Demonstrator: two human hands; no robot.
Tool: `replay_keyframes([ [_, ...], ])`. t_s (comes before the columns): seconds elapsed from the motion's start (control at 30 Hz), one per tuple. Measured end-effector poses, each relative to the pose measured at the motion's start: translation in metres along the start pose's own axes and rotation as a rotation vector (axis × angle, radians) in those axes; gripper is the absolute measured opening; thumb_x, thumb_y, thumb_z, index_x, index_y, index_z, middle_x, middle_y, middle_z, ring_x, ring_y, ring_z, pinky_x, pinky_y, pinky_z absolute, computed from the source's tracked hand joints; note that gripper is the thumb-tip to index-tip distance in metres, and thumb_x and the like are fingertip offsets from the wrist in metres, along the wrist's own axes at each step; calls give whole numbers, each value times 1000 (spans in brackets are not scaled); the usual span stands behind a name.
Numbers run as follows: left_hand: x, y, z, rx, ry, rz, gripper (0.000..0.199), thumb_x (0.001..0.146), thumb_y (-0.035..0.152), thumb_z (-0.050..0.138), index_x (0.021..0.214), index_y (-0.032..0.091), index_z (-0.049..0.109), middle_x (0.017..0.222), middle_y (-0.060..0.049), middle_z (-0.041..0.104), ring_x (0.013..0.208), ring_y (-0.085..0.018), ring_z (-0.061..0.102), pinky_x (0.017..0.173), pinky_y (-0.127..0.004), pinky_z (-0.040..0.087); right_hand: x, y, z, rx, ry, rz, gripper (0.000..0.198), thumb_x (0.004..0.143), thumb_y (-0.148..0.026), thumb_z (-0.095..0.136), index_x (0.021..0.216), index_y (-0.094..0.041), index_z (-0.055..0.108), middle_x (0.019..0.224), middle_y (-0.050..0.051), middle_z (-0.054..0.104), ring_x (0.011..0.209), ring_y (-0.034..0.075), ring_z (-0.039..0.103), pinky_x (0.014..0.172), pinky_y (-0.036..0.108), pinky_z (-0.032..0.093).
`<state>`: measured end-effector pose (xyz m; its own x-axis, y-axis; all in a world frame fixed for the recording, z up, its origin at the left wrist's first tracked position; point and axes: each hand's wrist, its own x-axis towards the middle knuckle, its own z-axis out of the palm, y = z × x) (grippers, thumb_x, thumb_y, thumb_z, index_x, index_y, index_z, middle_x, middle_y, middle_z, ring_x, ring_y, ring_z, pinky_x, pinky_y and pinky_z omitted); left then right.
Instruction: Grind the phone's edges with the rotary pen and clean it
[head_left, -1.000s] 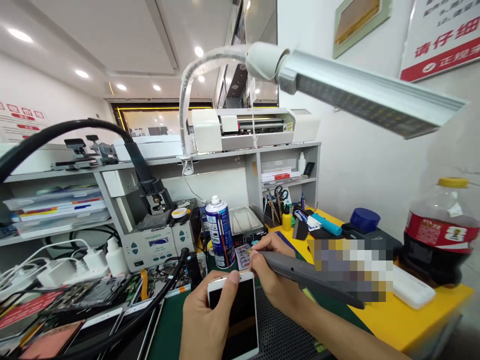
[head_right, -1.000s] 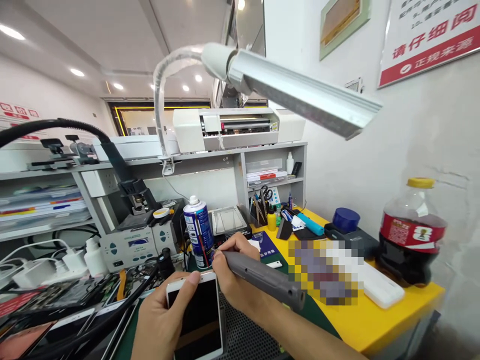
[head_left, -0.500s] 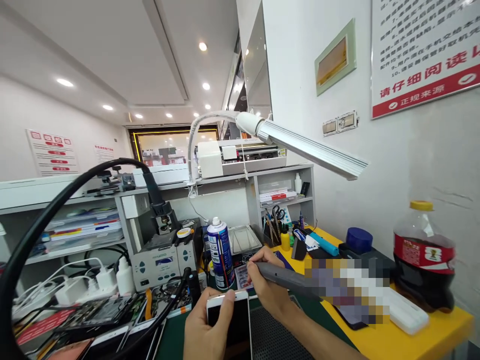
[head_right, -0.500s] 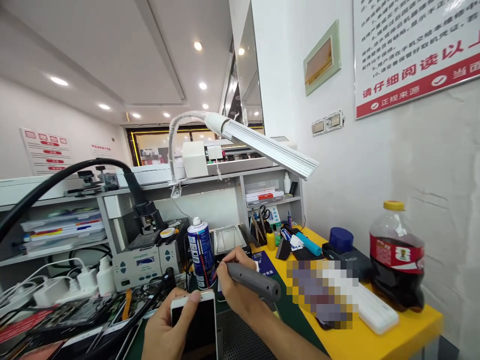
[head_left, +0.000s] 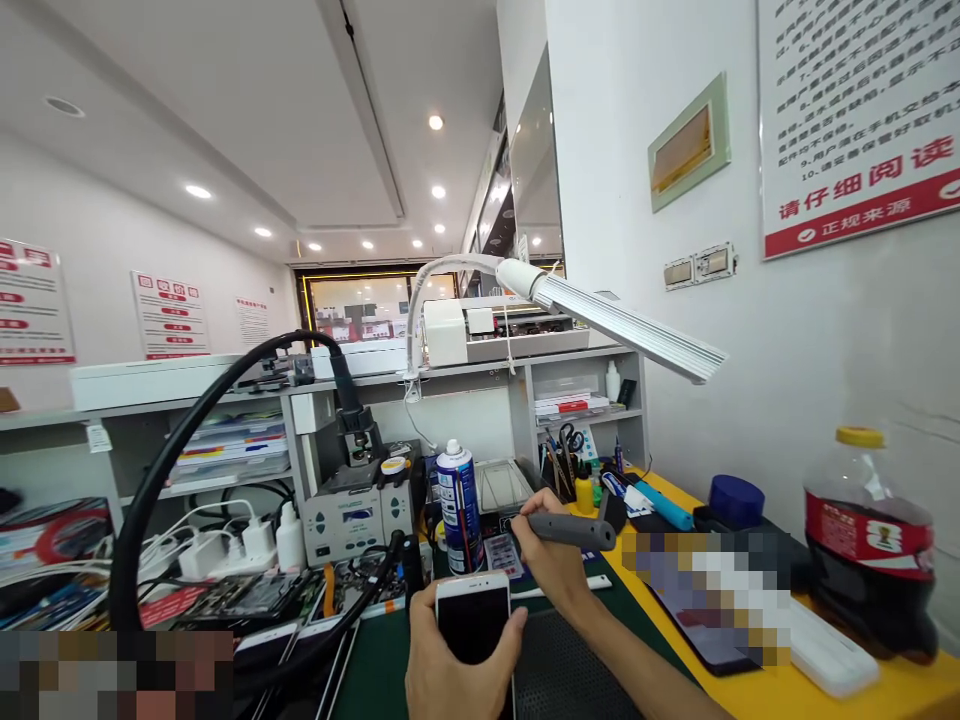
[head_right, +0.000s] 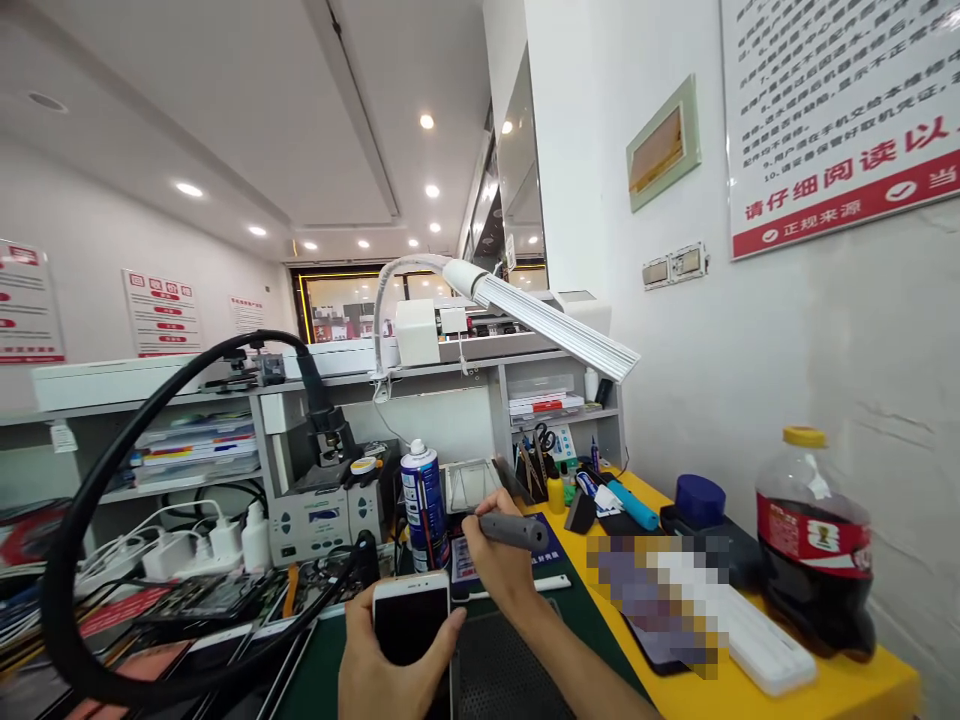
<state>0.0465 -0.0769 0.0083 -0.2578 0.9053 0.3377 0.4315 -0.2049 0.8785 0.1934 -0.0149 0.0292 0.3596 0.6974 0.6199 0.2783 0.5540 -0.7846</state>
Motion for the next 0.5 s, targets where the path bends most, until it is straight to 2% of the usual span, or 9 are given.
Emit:
replay_keyframes([
  [0.1,1,3,2,125,-18,86,57,74,62,62,108,22,42,99,-10,58,86,-33,69,63,-39,55,1,-1,-1,-31,-24,22,20,82,-21,68,73,-21,50,54,-9,49,48,12,51,52,24,44],
  [0.2,11,15,-9,267,-107,263,49,80,54,56,111,20,42,104,-9,52,97,-31,66,76,-39,54,4,0,-6,-69,-60,66,17,92,-27,68,85,-15,60,71,-5,59,58,10,56,56,24,50],
  [0.27,22,22,-23,370,-280,404,49,77,50,61,112,20,46,106,-8,50,99,-31,62,80,-40,52,8,1,-10,-89,-80,105,18,97,-32,65,94,-14,63,82,-1,63,64,11,60,59,25,53],
  [0.33,33,26,-41,461,-506,520,55,67,54,71,109,23,53,104,-5,50,87,-29,61,73,-40,51,12,2,-14,-99,-125,137,19,97,-33,64,95,-14,64,82,-1,64,64,10,60,58,24,53],
  [0.4,41,24,-54,533,-719,585,55,62,57,75,103,23,59,100,-3,50,75,-25,60,66,-38,50,13,0,-17,-100,-173,157,25,97,-36,64,86,-14,62,73,-4,60,57,9,56,54,22,50],
  [0.5,46,12,-60,597,-930,620,65,63,55,74,117,22,60,98,-4,52,74,-26,62,60,-36,50,7,-6,-19,-85,-282,179,43,93,-42,66,61,-19,50,50,-9,41,45,8,44,45,22,40],
])
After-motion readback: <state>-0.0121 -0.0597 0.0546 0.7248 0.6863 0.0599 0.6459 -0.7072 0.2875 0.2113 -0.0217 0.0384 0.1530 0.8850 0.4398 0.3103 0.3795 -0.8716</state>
